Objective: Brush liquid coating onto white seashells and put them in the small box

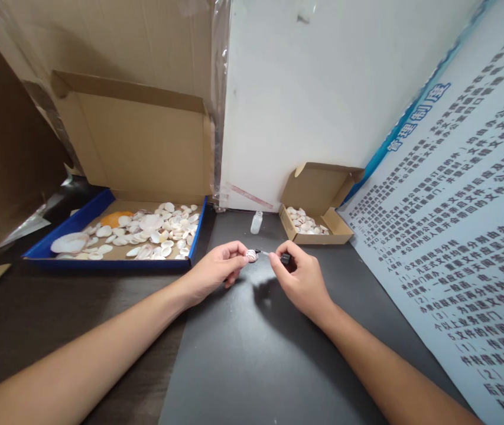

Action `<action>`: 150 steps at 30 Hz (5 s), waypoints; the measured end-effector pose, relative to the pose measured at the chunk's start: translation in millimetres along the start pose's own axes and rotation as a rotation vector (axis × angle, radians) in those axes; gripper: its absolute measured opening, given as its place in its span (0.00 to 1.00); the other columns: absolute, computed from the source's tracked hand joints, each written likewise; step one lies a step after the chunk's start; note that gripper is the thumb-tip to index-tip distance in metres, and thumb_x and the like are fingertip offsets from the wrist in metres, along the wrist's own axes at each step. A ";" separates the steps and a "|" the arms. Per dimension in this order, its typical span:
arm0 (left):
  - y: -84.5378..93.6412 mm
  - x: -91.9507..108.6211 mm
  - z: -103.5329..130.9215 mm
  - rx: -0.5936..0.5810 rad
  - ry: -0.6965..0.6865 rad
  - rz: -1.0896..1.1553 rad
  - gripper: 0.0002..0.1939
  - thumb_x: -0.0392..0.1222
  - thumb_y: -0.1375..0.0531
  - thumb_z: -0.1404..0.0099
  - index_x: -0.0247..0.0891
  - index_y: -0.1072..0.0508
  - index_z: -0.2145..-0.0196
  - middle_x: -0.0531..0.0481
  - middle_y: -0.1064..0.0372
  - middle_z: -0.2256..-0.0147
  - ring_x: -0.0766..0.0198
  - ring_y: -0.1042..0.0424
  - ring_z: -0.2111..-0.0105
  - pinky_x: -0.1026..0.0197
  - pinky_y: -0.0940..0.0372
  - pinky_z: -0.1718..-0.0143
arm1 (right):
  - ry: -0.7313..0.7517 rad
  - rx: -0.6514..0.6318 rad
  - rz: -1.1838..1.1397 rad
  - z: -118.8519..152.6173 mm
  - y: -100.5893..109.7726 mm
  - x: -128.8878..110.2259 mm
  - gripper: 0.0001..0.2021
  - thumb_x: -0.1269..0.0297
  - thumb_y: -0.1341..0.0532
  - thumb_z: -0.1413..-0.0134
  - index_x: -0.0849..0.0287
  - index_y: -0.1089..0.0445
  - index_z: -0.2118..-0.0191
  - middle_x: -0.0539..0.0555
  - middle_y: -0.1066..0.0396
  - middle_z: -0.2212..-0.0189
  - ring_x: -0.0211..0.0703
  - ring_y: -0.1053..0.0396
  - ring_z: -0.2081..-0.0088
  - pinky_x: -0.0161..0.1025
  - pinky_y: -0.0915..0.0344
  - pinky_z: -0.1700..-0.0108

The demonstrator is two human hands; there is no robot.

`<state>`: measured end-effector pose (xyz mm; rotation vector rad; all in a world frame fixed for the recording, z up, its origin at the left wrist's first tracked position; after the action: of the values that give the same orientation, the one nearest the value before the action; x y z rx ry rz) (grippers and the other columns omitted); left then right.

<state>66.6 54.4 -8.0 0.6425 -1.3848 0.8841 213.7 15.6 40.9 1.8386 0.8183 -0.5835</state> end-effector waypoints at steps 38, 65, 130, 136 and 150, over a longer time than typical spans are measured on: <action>-0.8 -0.4 -1.2 -0.016 -0.009 -0.018 0.14 0.51 0.37 0.40 0.39 0.35 0.69 0.62 0.47 0.83 0.73 0.49 0.83 0.69 0.48 0.81 | 0.007 -0.042 0.004 2.1 -3.9 -2.8 0.10 0.61 0.43 0.42 0.55 0.42 0.73 0.43 0.46 0.83 0.35 0.46 0.81 0.32 0.49 0.77; -1.6 2.3 -1.9 -0.018 -0.029 -0.041 0.14 0.51 0.38 0.39 0.39 0.36 0.68 0.63 0.48 0.82 0.73 0.49 0.83 0.68 0.48 0.81 | 0.040 -0.016 -0.045 1.1 -0.1 -5.1 0.10 0.63 0.42 0.44 0.56 0.41 0.74 0.43 0.45 0.82 0.33 0.46 0.80 0.31 0.47 0.76; -5.1 6.0 0.8 -0.036 -0.076 -0.109 0.15 0.52 0.40 0.38 0.39 0.37 0.68 0.62 0.48 0.79 0.73 0.48 0.82 0.67 0.54 0.80 | 0.029 -0.090 -0.052 2.7 -8.0 -2.3 0.10 0.60 0.44 0.39 0.55 0.41 0.71 0.43 0.45 0.82 0.35 0.46 0.79 0.32 0.48 0.75; -5.4 6.8 0.5 -0.034 -0.087 -0.110 0.15 0.52 0.40 0.38 0.39 0.37 0.68 0.62 0.48 0.78 0.74 0.48 0.82 0.67 0.54 0.81 | 0.024 -0.114 -0.046 3.1 -9.2 -2.5 0.10 0.59 0.45 0.39 0.55 0.41 0.71 0.44 0.44 0.81 0.35 0.45 0.79 0.32 0.47 0.75; -1.0 6.0 0.1 -0.006 -0.111 -0.100 0.14 0.52 0.40 0.37 0.39 0.37 0.68 0.62 0.47 0.79 0.74 0.49 0.83 0.68 0.54 0.81 | 0.055 -0.170 -0.026 4.0 -14.2 -4.3 0.11 0.60 0.45 0.40 0.56 0.42 0.73 0.46 0.41 0.80 0.37 0.43 0.76 0.33 0.47 0.75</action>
<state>67.2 54.6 -1.9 0.7590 -1.4405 0.7748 200.0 14.7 33.9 1.6971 0.9019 -0.4668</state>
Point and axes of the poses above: each hand's wrist, its own z-axis away from the middle knuckle, its own y-axis out of the back of the hand, x = y × z, the point moved 8 cm from there along -z, towards the middle knuckle
